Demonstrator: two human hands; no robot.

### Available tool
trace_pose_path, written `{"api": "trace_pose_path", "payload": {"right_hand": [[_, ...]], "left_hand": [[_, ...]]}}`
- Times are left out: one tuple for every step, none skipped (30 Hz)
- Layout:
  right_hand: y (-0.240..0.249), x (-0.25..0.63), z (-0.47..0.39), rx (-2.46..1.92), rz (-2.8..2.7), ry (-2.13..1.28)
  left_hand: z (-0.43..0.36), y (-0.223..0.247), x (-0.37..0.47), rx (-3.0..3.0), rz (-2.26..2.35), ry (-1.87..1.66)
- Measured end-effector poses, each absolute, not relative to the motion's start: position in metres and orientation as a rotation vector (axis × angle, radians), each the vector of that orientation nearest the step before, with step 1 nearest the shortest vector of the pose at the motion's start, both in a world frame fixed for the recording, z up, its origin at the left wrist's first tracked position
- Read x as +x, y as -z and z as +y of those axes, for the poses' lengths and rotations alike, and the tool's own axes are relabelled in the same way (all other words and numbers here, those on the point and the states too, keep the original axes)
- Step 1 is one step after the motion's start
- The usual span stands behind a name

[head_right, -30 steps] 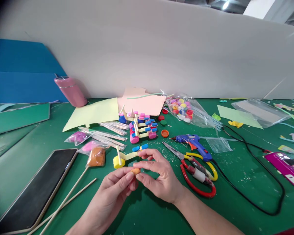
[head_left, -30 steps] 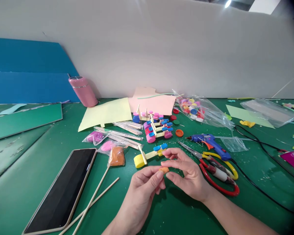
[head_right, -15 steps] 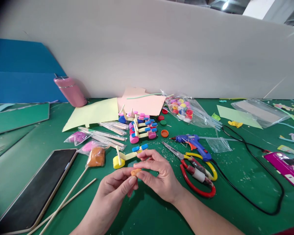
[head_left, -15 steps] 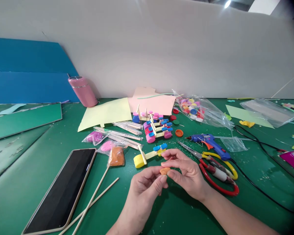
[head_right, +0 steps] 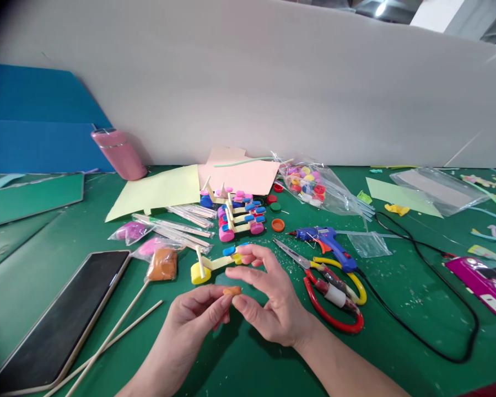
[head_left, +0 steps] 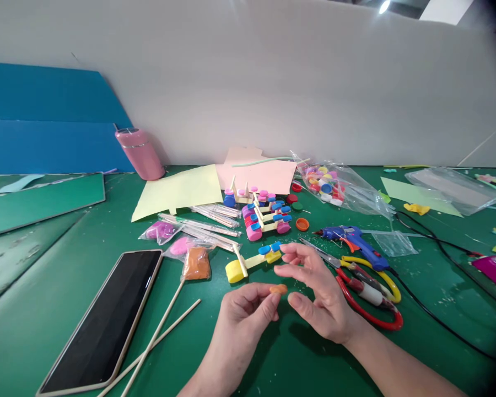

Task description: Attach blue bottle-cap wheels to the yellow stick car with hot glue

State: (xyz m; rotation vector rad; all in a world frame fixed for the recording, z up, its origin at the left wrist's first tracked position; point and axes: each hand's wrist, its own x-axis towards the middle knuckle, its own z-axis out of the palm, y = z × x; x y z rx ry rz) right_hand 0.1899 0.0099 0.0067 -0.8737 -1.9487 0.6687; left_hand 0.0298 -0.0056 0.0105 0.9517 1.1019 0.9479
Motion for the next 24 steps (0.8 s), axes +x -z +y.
{"api": "trace_pose_path", "payload": {"right_hand": [[-0.0073,0.1895,0.0095,-0.866,-1.973,-0.678],[-0.0079,0.1891,0.0093,-0.859,-1.995,-0.694],[-0.0085,0.1886,0.0093,-0.856,-2.005,-0.715],[-0.009,0.1882,0.0093,-0.859,-1.996,-0.735],[-0.0095,0.1879,0.0094,-0.87,-1.975,-0.749],[-0.0097,0.1877,0.0095,-0.879,-1.958,-0.753],[-0.0097,0.1876,0.0096,-0.883,-1.954,-0.755],[-0.0094,0.1876,0.0095,-0.877,-1.964,-0.753],[-0.0089,0.1876,0.0094,-0.867,-1.981,-0.753],[-0.0082,0.1876,0.0092,-0.86,-1.989,-0.755],[-0.0075,0.1875,0.009,-0.859,-1.98,-0.759],[-0.0069,0.1875,0.0088,-0.86,-1.96,-0.759],[-0.0064,0.1876,0.0086,-0.861,-1.942,-0.757],[-0.006,0.1877,0.0086,-0.855,-1.94,-0.756],[-0.0059,0.1879,0.0088,-0.843,-1.951,-0.762],[-0.0058,0.1883,0.0091,-0.832,-1.966,-0.776],[-0.0057,0.1887,0.0097,-0.83,-1.97,-0.801],[-0.0056,0.1892,0.0105,-0.839,-1.955,-0.833],[-0.0054,0.1897,0.0115,-0.856,-1.921,-0.863],[-0.0049,0.1902,0.0125,-0.877,-1.883,-0.885],[-0.0044,0.1905,0.0135,-0.895,-1.854,-0.896],[-0.0037,0.1908,0.0144,-0.908,-1.844,-0.899],[-0.0029,0.1908,0.0151,-0.916,-1.847,-0.898],[-0.0022,0.1907,0.0155,-0.924,-1.854,-0.894]], "left_hand": [[-0.0058,-0.0104,0.0298,0.955,1.103,-0.944],[-0.006,-0.0102,0.0297,0.957,1.103,-0.943],[-0.0062,-0.0098,0.0297,0.96,1.098,-0.943],[-0.0064,-0.0092,0.0297,0.966,1.094,-0.946],[-0.0066,-0.0084,0.0298,0.977,1.092,-0.948],[-0.0067,-0.0074,0.0299,0.993,1.094,-0.947],[-0.0067,-0.0065,0.03,1.013,1.096,-0.943],[-0.0067,-0.0055,0.0302,1.03,1.101,-0.939],[-0.0065,-0.0048,0.0305,1.046,1.105,-0.934],[-0.0062,-0.0043,0.0307,1.057,1.11,-0.932],[-0.0058,-0.0042,0.0308,1.059,1.115,-0.931],[-0.0054,-0.0045,0.0309,1.055,1.117,-0.933],[-0.005,-0.0052,0.0309,1.044,1.115,-0.934],[-0.0046,-0.0062,0.0306,1.028,1.112,-0.934],[-0.0043,-0.0073,0.0303,1.008,1.108,-0.933],[-0.0041,-0.0083,0.0299,0.984,1.102,-0.933],[-0.0039,-0.0092,0.0293,0.956,1.093,-0.933],[-0.0037,-0.0098,0.0288,0.924,1.086,-0.935],[-0.0035,-0.0101,0.0284,0.887,1.08,-0.934],[-0.0033,-0.0101,0.0279,0.854,1.071,-0.932],[-0.0032,-0.0099,0.0276,0.829,1.061,-0.925],[-0.003,-0.0097,0.0273,0.813,1.05,-0.916],[-0.003,-0.0093,0.0271,0.799,1.038,-0.912],[-0.003,-0.0091,0.0269,0.782,1.017,-0.912]]}}
